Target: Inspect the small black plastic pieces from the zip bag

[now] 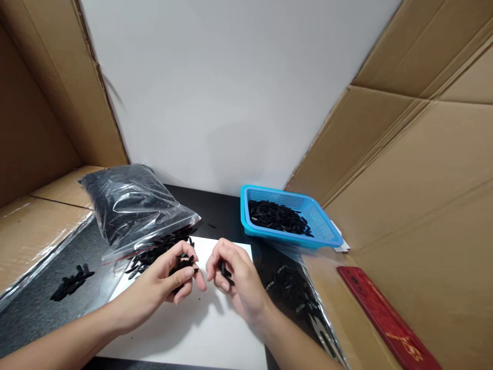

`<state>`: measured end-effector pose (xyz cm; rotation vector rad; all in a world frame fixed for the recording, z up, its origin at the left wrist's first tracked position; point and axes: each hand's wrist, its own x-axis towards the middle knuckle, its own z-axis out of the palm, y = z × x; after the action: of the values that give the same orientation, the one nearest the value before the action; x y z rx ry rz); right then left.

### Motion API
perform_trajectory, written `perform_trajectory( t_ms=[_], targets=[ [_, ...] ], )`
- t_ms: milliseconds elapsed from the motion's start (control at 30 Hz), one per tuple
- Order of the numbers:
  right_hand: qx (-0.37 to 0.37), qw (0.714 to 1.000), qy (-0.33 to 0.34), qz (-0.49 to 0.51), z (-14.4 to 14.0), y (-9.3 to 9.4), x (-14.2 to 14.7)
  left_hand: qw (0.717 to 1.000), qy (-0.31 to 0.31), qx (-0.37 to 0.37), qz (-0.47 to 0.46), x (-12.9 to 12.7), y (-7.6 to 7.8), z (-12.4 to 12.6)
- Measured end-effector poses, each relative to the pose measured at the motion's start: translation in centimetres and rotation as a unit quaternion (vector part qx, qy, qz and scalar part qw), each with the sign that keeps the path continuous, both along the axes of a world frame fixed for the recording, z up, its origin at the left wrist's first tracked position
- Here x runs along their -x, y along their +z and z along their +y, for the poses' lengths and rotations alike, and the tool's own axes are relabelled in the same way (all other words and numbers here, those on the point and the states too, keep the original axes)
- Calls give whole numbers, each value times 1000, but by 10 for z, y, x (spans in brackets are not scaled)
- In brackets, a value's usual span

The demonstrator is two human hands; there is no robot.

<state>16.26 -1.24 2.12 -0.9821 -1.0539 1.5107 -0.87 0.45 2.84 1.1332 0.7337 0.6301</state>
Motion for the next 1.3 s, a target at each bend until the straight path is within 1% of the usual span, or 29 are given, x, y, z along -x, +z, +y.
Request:
perform_trajectory(
  t_ms=[67,167,233,400,500,633,767,1033,1200,1300],
  targets=[
    [-21,997,9,-74,-1,1,1,1000,6,-9,2,0,0,0],
    [-74,974,6,-213,-3,0,3,1000,19,-9,-3,0,-2,0],
    [-95,964,-7,-247,-4,-1,3,1000,24,0,-9,0,-3,-1],
    [-81,973,-61,-208,-2,-1,0,998,52,27,-19,-1,-2,1],
    [-81,976,-76,-190,0,2,-2,998,61,28,-12,-2,-2,4],
    [-86,977,-73,-179,1,3,-4,998,57,15,11,-1,-2,5],
    [-74,981,-62,-169,1,-1,-5,998,49,-5,35,1,-1,5],
    [-39,990,-72,-115,4,-5,-6,998,67,9,-1,0,-9,9],
    [-38,994,-53,-89,4,-6,-5,998,64,8,-17,0,-7,8],
    [-21,999,-38,-22,3,-3,-3,998,62,10,-17,0,-6,7]
  ],
)
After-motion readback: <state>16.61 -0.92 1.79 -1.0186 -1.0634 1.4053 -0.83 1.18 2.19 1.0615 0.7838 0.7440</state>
